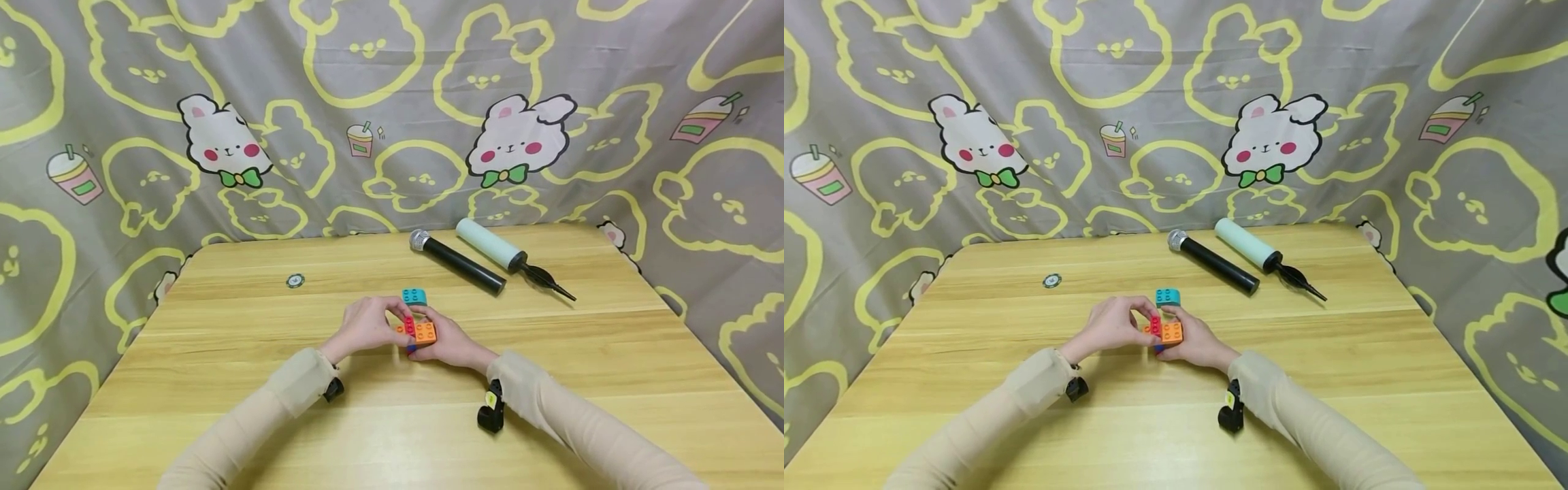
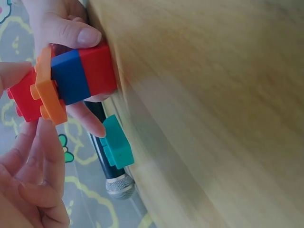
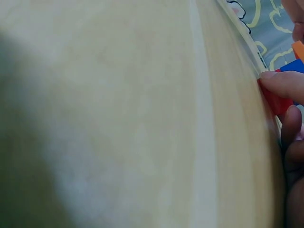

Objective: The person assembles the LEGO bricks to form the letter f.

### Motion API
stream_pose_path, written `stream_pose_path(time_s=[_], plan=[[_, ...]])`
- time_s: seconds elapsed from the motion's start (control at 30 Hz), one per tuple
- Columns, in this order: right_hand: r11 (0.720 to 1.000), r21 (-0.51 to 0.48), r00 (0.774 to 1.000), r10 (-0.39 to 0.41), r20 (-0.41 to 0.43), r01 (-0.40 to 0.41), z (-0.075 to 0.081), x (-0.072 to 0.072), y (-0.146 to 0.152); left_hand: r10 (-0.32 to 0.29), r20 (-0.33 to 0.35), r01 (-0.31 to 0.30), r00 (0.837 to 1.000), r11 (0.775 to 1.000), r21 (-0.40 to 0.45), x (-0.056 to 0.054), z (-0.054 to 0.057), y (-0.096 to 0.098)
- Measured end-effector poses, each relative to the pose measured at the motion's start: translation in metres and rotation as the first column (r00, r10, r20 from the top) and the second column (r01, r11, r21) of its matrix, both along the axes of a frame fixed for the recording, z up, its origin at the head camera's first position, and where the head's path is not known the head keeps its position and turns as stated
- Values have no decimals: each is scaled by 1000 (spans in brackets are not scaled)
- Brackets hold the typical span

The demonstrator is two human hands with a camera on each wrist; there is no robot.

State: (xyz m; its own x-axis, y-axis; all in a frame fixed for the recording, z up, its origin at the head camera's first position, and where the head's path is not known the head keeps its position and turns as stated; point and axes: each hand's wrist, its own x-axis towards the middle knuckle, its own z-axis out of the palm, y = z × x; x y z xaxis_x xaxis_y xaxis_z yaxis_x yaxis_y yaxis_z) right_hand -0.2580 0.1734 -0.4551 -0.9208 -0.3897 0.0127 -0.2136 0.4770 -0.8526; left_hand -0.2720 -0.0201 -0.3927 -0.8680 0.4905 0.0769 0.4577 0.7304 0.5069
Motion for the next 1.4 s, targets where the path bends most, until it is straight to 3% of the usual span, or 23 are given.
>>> stream_pose_path(time_s=[0.33,0.7,1.1,1.4], plan=[[1000,2,1000,-5,-31,5,-2,0,0,-9,-6,9,1000,1000,-20,-4,1,1],[1000,-12,1000,4,4,-4,-1,0,-1,6,16,-6,1000,1000,-22,-5,0,0],[1000,-5,1000,-1,-11,1,5,-2,-1,33,33,-32,999,999,-22,-5,8,-1],[1000,-2,1000,-7,-10,7,-1,1,-1,22,4,-22,1000,998,-52,-3,3,0]])
